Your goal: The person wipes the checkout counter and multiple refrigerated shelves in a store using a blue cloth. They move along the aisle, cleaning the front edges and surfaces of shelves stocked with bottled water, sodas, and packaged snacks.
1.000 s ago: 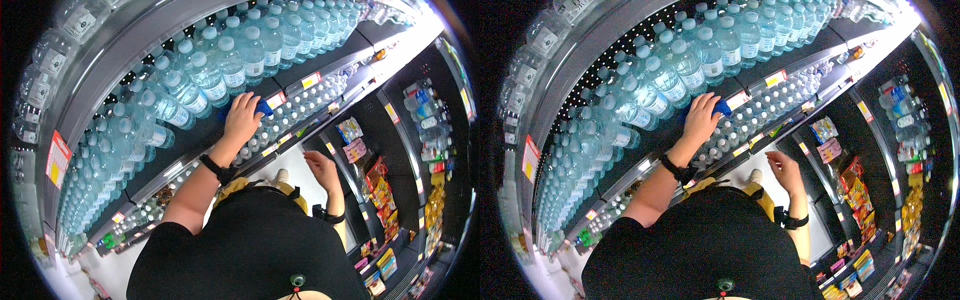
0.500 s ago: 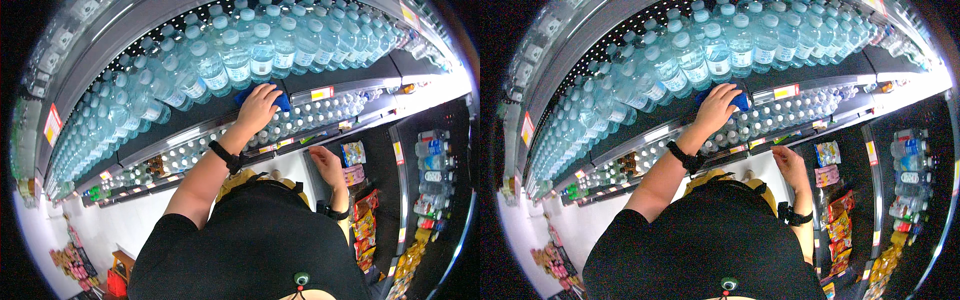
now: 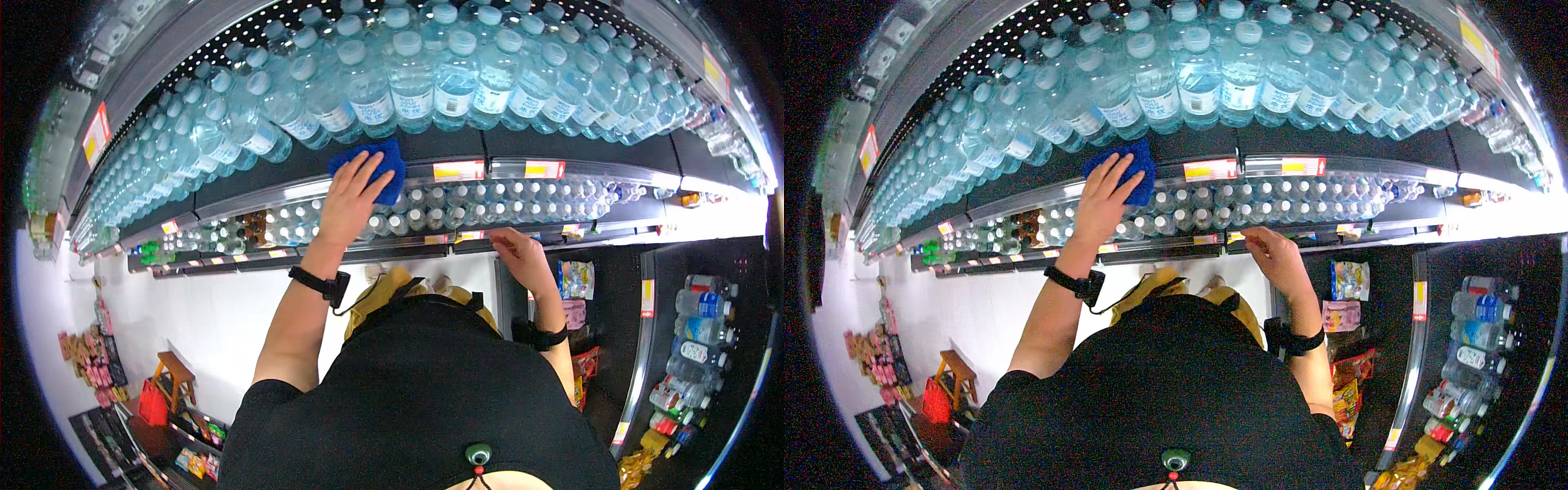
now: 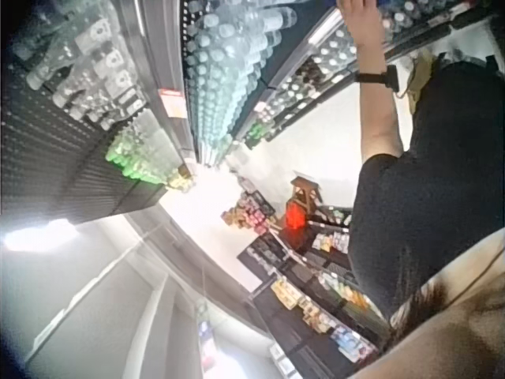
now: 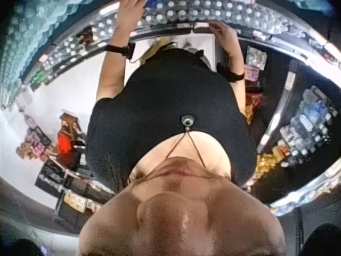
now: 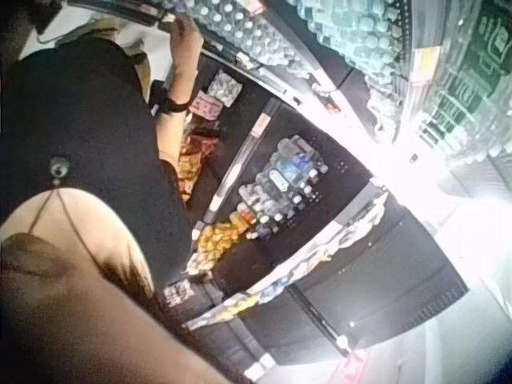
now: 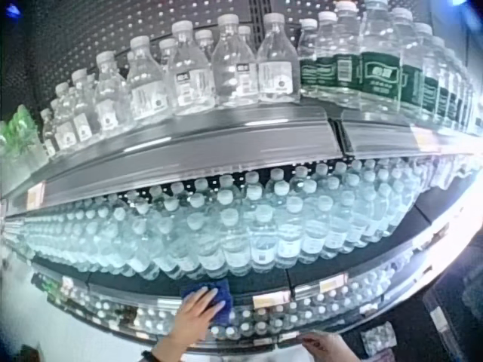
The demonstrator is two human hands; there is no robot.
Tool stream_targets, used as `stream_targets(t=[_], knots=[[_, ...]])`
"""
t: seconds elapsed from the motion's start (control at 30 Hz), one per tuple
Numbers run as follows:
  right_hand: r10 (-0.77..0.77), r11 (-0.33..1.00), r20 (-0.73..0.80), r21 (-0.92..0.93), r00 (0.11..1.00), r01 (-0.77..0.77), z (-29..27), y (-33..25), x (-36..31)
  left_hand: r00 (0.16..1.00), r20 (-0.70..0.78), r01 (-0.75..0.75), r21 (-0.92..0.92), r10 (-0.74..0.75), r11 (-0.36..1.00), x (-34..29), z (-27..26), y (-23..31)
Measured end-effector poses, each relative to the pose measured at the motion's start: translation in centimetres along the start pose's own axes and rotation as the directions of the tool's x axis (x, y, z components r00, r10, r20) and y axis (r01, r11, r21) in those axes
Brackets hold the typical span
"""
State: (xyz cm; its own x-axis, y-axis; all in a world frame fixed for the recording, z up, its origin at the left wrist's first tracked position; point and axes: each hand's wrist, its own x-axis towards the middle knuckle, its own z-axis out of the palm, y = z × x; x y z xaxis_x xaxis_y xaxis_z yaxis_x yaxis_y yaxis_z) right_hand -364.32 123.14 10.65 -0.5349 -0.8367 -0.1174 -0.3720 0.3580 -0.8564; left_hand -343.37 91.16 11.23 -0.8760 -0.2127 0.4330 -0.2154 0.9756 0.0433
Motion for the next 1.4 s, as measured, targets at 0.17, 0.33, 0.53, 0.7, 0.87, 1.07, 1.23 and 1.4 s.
stream_targets(t=[0.17, 0.33, 0.53, 0.7, 0.87, 1.07, 1.23, 1.4], knots=[[-0.037, 0.997, 0.078, -0.064, 0.996, 0.042, 0.7, 0.2, 1.6, 0.993, -0.054, 0.104, 0.042, -0.102, 0.994, -2.9, -2.0, -2.1], [-0.071, 0.991, 0.095, -0.109, 0.993, 0.081, 1.5, -1.0, 2.4, 0.987, -0.094, 0.138, 0.043, -0.134, 0.989, -4.2, -1.2, -2.2], [0.02, 0.997, 0.08, -0.073, 0.997, -0.014, 3.3, -2.6, 1.8, 0.999, -0.021, 0.042, -0.042, -0.043, 0.998, 0.2, 1.7, 2.3], [0.025, 0.997, 0.031, -0.071, 0.999, -0.023, 4.3, -2.6, 0.2, 0.999, -0.034, -0.014, -0.149, 0.009, 0.989, 0.8, 2.8, 2.6], [0.064, 0.994, -0.012, -0.089, 0.998, -0.065, 5.0, -2.7, -0.7, 0.999, 0.003, -0.045, -0.117, 0.046, 0.992, -2.3, 1.6, -1.1], [-0.001, 1.0, -0.01, -0.027, 1.0, 0.0, 8.8, -4.2, 0.4, 0.995, -0.052, 0.082, 0.013, -0.081, 0.997, -8.9, -1.3, -8.0], [-0.011, 0.997, 0.058, -0.072, 0.998, 0.015, 11.7, -8.4, 2.5, 0.964, -0.083, 0.254, 0.005, -0.252, 0.967, -14.8, -5.1, -13.6], [-0.058, 0.994, 0.059, -0.094, 0.997, 0.064, 14.8, -10.4, 3.6, 0.884, -0.196, 0.436, 0.023, -0.424, 0.899, -19.2, -7.1, -18.1]])
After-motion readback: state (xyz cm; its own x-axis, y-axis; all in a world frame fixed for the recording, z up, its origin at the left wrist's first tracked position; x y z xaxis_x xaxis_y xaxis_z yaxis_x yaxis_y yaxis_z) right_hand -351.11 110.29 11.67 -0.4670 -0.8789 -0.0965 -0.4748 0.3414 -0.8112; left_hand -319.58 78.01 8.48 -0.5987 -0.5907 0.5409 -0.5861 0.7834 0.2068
